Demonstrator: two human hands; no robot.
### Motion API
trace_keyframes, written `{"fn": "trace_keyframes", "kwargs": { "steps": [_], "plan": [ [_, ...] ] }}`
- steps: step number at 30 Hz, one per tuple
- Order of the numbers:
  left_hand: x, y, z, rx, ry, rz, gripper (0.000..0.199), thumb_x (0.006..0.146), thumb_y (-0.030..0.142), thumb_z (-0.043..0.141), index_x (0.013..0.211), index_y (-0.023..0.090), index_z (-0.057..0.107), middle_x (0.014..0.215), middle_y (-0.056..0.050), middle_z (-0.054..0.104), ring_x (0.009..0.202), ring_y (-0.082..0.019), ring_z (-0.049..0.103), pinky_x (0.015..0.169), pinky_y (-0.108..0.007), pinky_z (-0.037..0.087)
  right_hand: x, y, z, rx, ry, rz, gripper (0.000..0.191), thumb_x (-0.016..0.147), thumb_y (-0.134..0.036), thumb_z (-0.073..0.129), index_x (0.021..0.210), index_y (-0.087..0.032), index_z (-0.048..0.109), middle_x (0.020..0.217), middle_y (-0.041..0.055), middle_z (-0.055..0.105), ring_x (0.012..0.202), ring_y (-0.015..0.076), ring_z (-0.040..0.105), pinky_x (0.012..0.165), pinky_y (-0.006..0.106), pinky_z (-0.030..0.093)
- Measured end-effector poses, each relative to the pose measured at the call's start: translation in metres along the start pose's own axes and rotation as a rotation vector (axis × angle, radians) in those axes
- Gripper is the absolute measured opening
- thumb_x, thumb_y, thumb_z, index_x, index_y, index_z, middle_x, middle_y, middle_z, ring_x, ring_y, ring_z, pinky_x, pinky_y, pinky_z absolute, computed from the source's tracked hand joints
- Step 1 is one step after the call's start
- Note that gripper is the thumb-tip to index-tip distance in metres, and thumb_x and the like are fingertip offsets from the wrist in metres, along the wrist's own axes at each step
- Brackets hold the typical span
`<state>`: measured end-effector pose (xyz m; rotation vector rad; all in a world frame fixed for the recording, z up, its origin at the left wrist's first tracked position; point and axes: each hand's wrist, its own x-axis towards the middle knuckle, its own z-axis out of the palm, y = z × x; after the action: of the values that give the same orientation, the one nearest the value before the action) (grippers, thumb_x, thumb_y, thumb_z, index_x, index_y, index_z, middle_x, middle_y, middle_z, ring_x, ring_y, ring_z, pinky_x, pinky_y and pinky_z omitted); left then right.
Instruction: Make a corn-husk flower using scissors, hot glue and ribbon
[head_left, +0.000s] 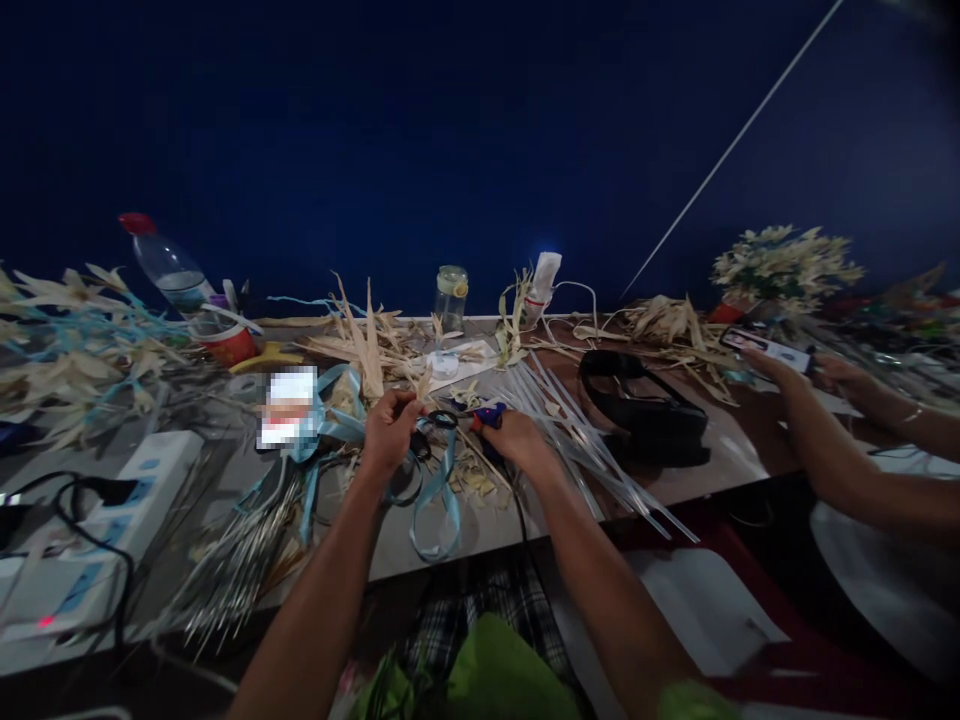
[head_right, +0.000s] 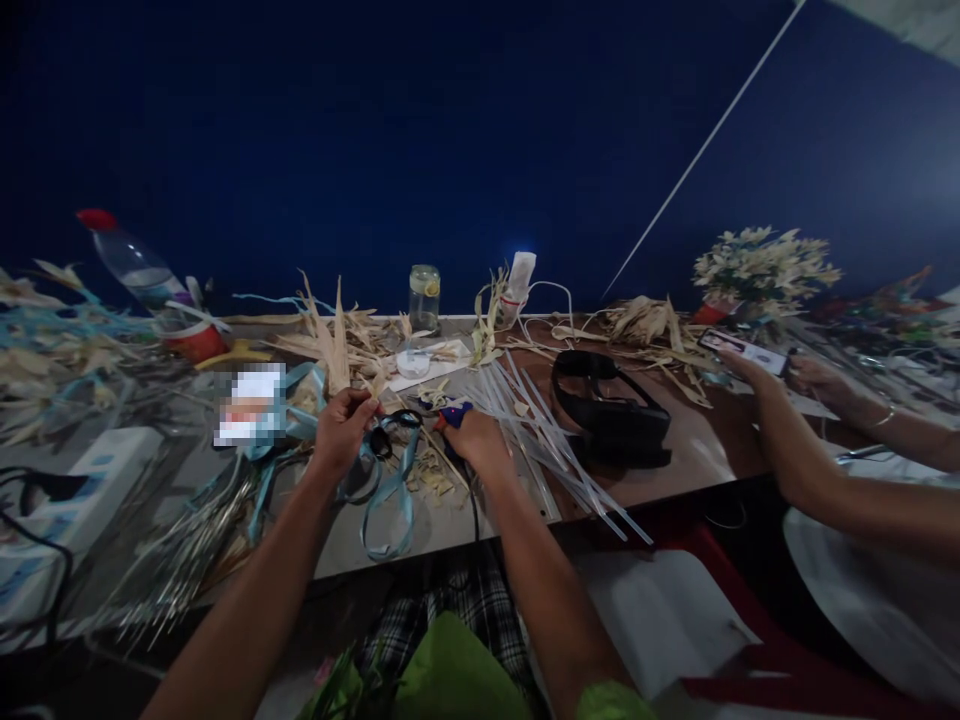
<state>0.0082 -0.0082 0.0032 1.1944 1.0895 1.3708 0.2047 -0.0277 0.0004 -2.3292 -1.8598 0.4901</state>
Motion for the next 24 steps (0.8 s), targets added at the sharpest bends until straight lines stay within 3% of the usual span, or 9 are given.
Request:
{"fn": "trace_keyframes", "kwargs": {
  "steps": [3, 6, 8, 10, 12, 14, 16, 21, 24],
  "plan": [
    [0.0, 0.001, 0.0, -0.021, 0.001, 0.0, 0.022, 0.066, 0.032, 0.062, 0.076, 0.016, 0.051, 0.058, 0.002, 0.06, 0.042, -0.006, 0.041, 0.044, -0.02, 0.032, 0.001, 0.003, -0.002, 0.156, 0.049, 0.063, 0.038, 0.072, -0.051, 0.053, 0.075, -0.014, 0.062, 0.081, 0.0147, 0.067, 0.082, 0.0259, 0.062, 0.067, 0.03, 0.043],
    [-0.001, 0.003, 0.0, -0.007, 0.007, 0.013, 0.021, 0.066, 0.032, 0.062, 0.077, 0.016, 0.052, 0.058, 0.002, 0.06, 0.043, -0.006, 0.041, 0.043, -0.02, 0.032, -0.004, 0.003, -0.007, 0.607, 0.068, 0.127, 0.026, 0.069, -0.041, 0.059, 0.069, -0.016, 0.057, 0.07, 0.0074, 0.063, 0.071, 0.0205, 0.06, 0.062, 0.029, 0.044],
    [-0.002, 0.003, -0.001, 0.012, 0.019, 0.024, 0.021, 0.066, 0.032, 0.062, 0.077, 0.016, 0.053, 0.059, 0.002, 0.06, 0.043, -0.006, 0.042, 0.044, -0.019, 0.032, -0.008, 0.001, -0.012, 1.117, -0.046, 0.149, 0.019, 0.068, -0.034, 0.061, 0.071, -0.016, 0.056, 0.067, 0.0035, 0.061, 0.061, 0.0149, 0.057, 0.061, 0.028, 0.045],
    [-0.002, 0.002, -0.002, 0.03, 0.033, 0.03, 0.022, 0.067, 0.033, 0.062, 0.077, 0.016, 0.054, 0.059, 0.002, 0.06, 0.044, -0.006, 0.043, 0.045, -0.02, 0.033, -0.013, -0.002, -0.018, 1.597, -0.253, 0.121, 0.016, 0.069, -0.029, 0.06, 0.076, -0.015, 0.056, 0.07, 0.0022, 0.06, 0.053, 0.0093, 0.051, 0.06, 0.027, 0.046],
    [-0.001, 0.0, -0.003, 0.042, 0.045, 0.034, 0.023, 0.066, 0.034, 0.062, 0.078, 0.016, 0.054, 0.06, 0.001, 0.061, 0.045, -0.007, 0.045, 0.046, -0.02, 0.034, -0.016, -0.004, -0.023, 1.866, -0.477, 0.036, 0.018, 0.072, -0.029, 0.058, 0.081, -0.013, 0.057, 0.07, 0.0019, 0.059, 0.048, 0.0061, 0.044, 0.057, 0.024, 0.045],
    [0.0, -0.003, -0.003, 0.049, 0.055, 0.042, 0.024, 0.066, 0.034, 0.063, 0.079, 0.016, 0.055, 0.061, 0.001, 0.061, 0.047, -0.007, 0.046, 0.047, -0.02, 0.035, -0.019, -0.006, -0.026, 1.959, -0.635, -0.062, 0.025, 0.074, -0.035, 0.055, 0.086, -0.013, 0.058, 0.067, 0.0009, 0.057, 0.047, 0.0056, 0.04, 0.053, 0.022, 0.042],
    [0.0, -0.005, -0.003, 0.049, 0.059, 0.052, 0.023, 0.066, 0.034, 0.063, 0.078, 0.016, 0.055, 0.06, 0.001, 0.061, 0.048, -0.007, 0.047, 0.048, -0.02, 0.035, -0.021, -0.007, -0.027, 1.961, -0.69, -0.145, 0.031, 0.075, -0.04, 0.052, 0.092, -0.014, 0.058, 0.068, 0.0, 0.055, 0.048, 0.0056, 0.038, 0.052, 0.022, 0.04],
    [-0.001, -0.004, -0.002, 0.006, 0.044, 0.069, 0.023, 0.066, 0.033, 0.064, 0.078, 0.016, 0.056, 0.06, 0.002, 0.061, 0.05, -0.008, 0.05, 0.05, -0.021, 0.037, -0.021, -0.006, -0.024, 1.694, -0.503, -0.256, 0.044, 0.066, -0.052, 0.055, 0.093, -0.018, 0.059, 0.087, 0.0048, 0.06, 0.047, 0.0052, 0.032, 0.05, 0.023, 0.037],
    [-0.002, -0.001, -0.002, 0.034, 0.042, 0.075, 0.022, 0.066, 0.034, 0.064, 0.076, 0.016, 0.056, 0.06, 0.001, 0.061, 0.051, -0.008, 0.05, 0.051, -0.021, 0.038, -0.017, -0.009, -0.026, 1.56, -0.429, -0.308, 0.039, 0.057, -0.045, 0.066, 0.083, -0.016, 0.06, 0.084, 0.0047, 0.061, 0.049, 0.0052, 0.036, 0.049, 0.023, 0.035]
  ]
}}
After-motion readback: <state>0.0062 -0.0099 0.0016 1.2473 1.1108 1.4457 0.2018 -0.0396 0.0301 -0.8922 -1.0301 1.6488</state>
